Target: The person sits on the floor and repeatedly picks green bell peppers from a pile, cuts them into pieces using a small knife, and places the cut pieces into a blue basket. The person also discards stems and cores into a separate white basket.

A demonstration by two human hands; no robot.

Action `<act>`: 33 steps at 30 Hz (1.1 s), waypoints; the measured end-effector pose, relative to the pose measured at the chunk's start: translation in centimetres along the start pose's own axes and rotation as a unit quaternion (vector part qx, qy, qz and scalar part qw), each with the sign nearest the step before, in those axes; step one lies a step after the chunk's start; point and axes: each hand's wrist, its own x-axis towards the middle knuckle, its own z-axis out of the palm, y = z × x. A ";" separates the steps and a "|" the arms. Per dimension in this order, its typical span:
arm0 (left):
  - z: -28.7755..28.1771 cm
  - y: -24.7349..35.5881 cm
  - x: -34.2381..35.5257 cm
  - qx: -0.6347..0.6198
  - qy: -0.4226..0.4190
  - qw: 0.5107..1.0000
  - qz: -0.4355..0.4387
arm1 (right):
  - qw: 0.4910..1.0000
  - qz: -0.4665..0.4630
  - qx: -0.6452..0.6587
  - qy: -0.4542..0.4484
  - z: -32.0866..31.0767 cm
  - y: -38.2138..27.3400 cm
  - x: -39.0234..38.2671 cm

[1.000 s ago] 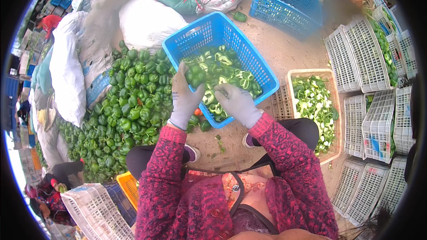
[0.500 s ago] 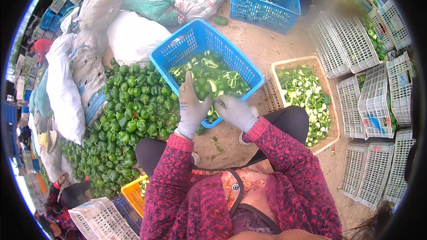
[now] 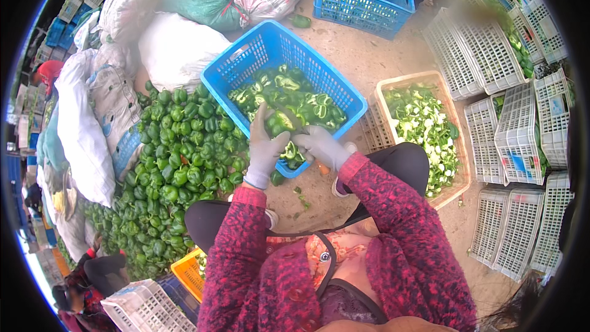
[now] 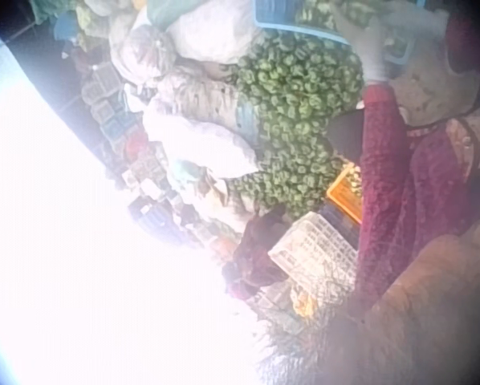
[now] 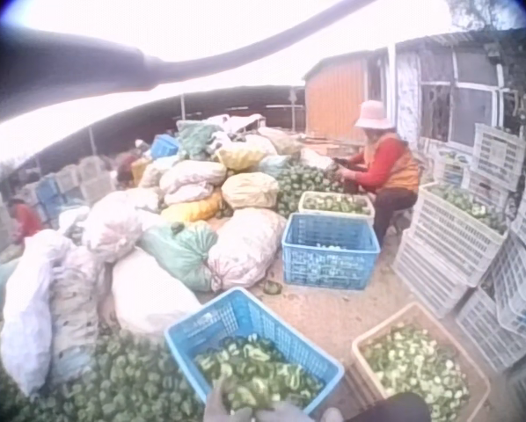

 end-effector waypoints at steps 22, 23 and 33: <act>-0.1 1.3 -0.8 -0.304 -0.114 0.936 -0.138 | 0.951 -0.039 0.304 0.039 -2.9 -1.9 -0.9; -0.1 1.1 -0.6 -0.289 -0.084 0.947 -0.108 | 0.942 -0.047 0.327 0.061 -3.3 -1.7 -0.3; 0.2 1.7 0.8 0.000 -0.115 0.993 0.005 | 0.992 -0.086 0.010 0.090 -3.2 -2.4 -0.3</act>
